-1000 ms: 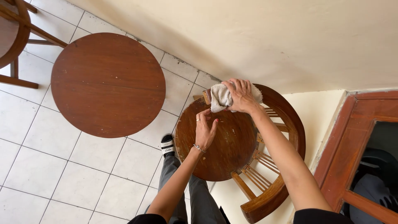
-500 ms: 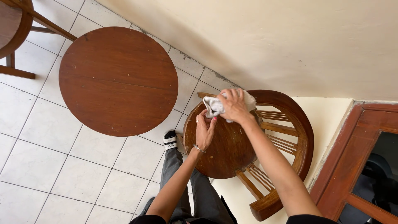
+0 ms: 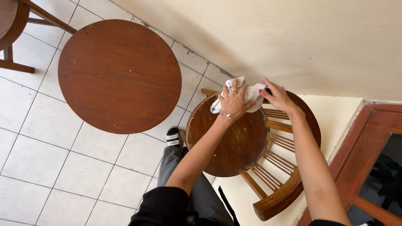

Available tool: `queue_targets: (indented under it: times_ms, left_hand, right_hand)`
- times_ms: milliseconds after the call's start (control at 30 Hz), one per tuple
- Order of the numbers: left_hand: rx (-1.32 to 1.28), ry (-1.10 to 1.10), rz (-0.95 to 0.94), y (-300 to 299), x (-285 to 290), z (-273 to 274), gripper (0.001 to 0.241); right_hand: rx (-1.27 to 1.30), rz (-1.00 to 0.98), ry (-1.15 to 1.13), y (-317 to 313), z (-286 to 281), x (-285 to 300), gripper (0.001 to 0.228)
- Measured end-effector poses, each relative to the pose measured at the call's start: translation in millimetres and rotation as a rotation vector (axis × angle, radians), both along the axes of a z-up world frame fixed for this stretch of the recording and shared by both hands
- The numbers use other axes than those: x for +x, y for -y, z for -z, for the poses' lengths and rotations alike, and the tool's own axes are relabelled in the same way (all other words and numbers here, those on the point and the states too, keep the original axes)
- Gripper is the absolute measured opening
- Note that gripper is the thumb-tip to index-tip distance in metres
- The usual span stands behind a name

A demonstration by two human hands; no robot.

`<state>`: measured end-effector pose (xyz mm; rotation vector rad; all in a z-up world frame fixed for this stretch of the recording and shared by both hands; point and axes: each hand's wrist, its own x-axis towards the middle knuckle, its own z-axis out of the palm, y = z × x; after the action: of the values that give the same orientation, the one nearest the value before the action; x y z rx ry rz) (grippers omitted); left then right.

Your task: Wiping down wooden chairs and a table using a white cloth.

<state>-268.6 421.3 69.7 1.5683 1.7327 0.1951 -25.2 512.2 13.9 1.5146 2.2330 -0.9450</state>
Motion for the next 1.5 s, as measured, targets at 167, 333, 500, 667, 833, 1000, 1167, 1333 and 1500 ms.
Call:
queue_targets:
  times_ms: [167,333,500,667,833,1000,1167,1333,1500]
  left_hand:
    - [-0.085,0.214,-0.142,-32,20,81,0.056]
    - [-0.225,0.230,-0.242,-50,23,142,0.056]
    - [-0.255,0.224,-0.114,-47,-9,166,0.059]
    - [-0.483,0.448,0.025,-67,4,247,0.062]
    - [-0.793,0.814,-0.059,-68,48,326,0.054]
    - [-0.756,1.107,-0.225,-52,92,418,0.047]
    - [-0.907,1.423,-0.880,-12,142,452,0.044]
    - [-1.144,1.881,-1.081,-1,112,319,0.038]
    - [-1.168,2.356,-1.229,8,161,352,0.022]
  right_hand:
    - [0.353,0.148,0.114,20,47,24,0.049]
    - [0.625,-0.057,-0.010,35,48,-42,0.039]
    - [0.465,-0.105,-0.058,19,27,-76,0.033]
    - [0.473,-0.122,-0.078,10,48,-70,0.032]
    - [0.510,-0.099,-0.125,13,45,-70,0.029]
    - [0.420,-0.104,-0.077,12,32,-76,0.025]
    - [0.445,0.074,-0.106,7,27,-78,0.023]
    - [0.532,0.333,-0.113,5,5,-92,0.019]
    - [0.436,0.235,0.001,5,11,-87,0.014]
